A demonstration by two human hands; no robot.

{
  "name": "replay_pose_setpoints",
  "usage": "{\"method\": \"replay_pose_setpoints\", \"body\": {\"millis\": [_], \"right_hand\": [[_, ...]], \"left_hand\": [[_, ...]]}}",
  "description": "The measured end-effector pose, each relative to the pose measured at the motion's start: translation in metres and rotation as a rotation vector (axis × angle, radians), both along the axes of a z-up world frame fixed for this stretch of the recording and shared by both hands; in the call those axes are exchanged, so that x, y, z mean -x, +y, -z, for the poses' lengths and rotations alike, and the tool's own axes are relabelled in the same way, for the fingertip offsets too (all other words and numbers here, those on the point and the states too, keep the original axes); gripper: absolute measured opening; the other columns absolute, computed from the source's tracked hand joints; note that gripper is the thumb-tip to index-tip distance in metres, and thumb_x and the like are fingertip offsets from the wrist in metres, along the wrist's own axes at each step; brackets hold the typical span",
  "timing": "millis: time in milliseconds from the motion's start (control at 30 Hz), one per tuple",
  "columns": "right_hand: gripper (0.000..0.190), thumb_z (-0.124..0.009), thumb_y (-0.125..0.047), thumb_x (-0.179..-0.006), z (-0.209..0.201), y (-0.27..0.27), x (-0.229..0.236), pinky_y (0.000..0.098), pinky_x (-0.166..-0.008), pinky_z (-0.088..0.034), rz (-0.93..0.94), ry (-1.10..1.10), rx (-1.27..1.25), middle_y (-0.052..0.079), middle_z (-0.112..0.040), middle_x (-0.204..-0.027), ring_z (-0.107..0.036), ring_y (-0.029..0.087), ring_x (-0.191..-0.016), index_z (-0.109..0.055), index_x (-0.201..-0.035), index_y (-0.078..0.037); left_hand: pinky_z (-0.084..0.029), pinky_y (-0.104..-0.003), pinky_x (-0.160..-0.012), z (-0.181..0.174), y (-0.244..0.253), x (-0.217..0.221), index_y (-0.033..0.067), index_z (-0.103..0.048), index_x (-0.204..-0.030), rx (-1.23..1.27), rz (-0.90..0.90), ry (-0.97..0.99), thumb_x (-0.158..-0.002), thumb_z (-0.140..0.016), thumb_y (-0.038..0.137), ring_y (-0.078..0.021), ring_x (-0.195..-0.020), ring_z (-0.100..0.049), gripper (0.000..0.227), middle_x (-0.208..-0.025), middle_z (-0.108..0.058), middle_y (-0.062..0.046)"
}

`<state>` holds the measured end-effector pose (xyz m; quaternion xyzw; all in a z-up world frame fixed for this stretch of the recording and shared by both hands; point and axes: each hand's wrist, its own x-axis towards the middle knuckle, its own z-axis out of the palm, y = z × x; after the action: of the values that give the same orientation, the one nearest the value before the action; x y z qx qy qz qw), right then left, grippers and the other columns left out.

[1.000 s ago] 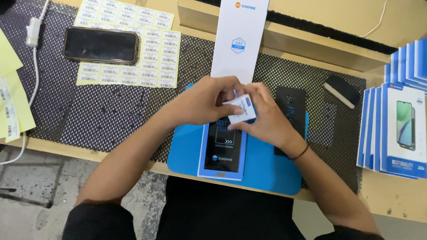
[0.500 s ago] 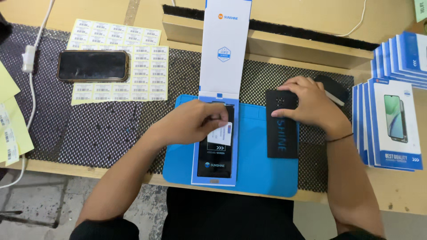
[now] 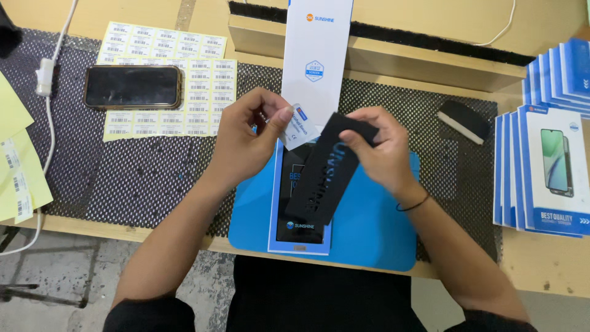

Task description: The person unpacks a phone screen from a protective sleeve, inspects it, and places it into a box. They then stack several boxes, secure them with a rubber band, and apply labels to the boxes.

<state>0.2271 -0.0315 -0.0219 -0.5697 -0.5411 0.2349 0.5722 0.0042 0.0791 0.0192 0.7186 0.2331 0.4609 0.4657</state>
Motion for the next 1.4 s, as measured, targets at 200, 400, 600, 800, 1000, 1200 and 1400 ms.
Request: {"method": "replay_pose_setpoints", "body": {"millis": [200,400,600,800,1000,1200,1400], "right_hand": [[0.042,-0.082,-0.041,-0.089,0.024,0.011,0.021,0.0421,-0.091,-0.048,-0.170,-0.613,-0.089,0.011,-0.072,-0.109,-0.066,0.031,-0.104,-0.071,-0.107,-0.004],[0.038,-0.078,-0.038,-0.086,0.012,0.000,0.016,0.0439,-0.104,-0.032,-0.200,-0.810,-0.022,0.005,-0.062,-0.131,-0.049,0.029,-0.129,-0.072,-0.114,-0.012],[0.028,-0.054,-0.002,-0.098,0.004,-0.004,0.000,0.0459,-0.104,-0.036,-0.179,-0.580,0.000,0.007,-0.063,-0.126,-0.053,0.035,-0.126,-0.072,-0.116,-0.012],[0.017,-0.069,-0.036,-0.095,0.005,-0.011,0.011,0.0463,-0.100,-0.041,-0.272,-0.761,-0.167,0.001,-0.067,-0.112,-0.060,0.029,-0.115,-0.074,-0.098,-0.020],[0.022,-0.073,-0.033,-0.092,0.003,-0.015,0.022,0.0469,-0.097,-0.039,-0.238,-0.843,-0.060,0.005,-0.064,-0.123,-0.058,0.030,-0.118,-0.072,-0.109,-0.019],[0.018,-0.066,-0.020,-0.093,0.006,-0.013,0.022,0.0424,-0.090,-0.041,-0.241,-0.810,0.023,0.004,-0.065,-0.125,-0.057,0.030,-0.119,-0.075,-0.108,-0.020],[0.017,-0.068,-0.028,-0.093,0.003,-0.012,0.023,0.0436,-0.092,-0.044,-0.251,-0.792,0.054,0.006,-0.067,-0.123,-0.058,0.030,-0.119,-0.075,-0.102,-0.015]], "left_hand": [[-0.044,-0.025,-0.048,-0.005,-0.006,-0.004,0.0059,-0.072,-0.092,-0.046,0.174,0.109,-0.091,-0.074,0.006,-0.0177,-0.061,-0.060,0.002,-0.065,-0.066,-0.007],[-0.049,-0.040,-0.051,-0.014,-0.009,0.002,-0.0027,-0.071,-0.090,-0.062,0.340,0.342,-0.086,-0.069,-0.001,-0.0315,-0.060,-0.066,0.006,-0.069,-0.069,-0.020],[-0.055,-0.038,-0.054,0.007,-0.007,0.001,0.0033,-0.074,-0.089,-0.070,0.396,0.714,-0.083,-0.071,0.007,-0.0291,-0.062,-0.071,0.007,-0.066,-0.071,-0.011],[-0.057,-0.048,-0.060,0.022,-0.001,-0.004,0.0070,-0.071,-0.089,-0.226,0.353,0.882,-0.081,-0.071,0.013,-0.0371,-0.074,-0.070,0.010,-0.069,-0.070,-0.011],[-0.053,-0.035,-0.047,0.005,0.001,0.000,0.0028,-0.071,-0.087,0.190,0.340,0.731,-0.085,-0.066,0.016,-0.0223,-0.055,-0.067,0.014,-0.061,-0.069,-0.010],[-0.055,-0.039,-0.051,-0.001,0.000,0.007,-0.0014,-0.059,-0.114,0.236,0.454,0.812,-0.085,-0.070,0.010,-0.0292,-0.061,-0.071,0.033,-0.071,-0.074,-0.015],[-0.058,-0.041,-0.062,-0.001,-0.008,-0.001,0.0094,-0.056,-0.116,0.149,0.433,0.994,-0.087,-0.071,0.017,-0.0308,-0.072,-0.074,0.033,-0.075,-0.077,-0.009]]}}
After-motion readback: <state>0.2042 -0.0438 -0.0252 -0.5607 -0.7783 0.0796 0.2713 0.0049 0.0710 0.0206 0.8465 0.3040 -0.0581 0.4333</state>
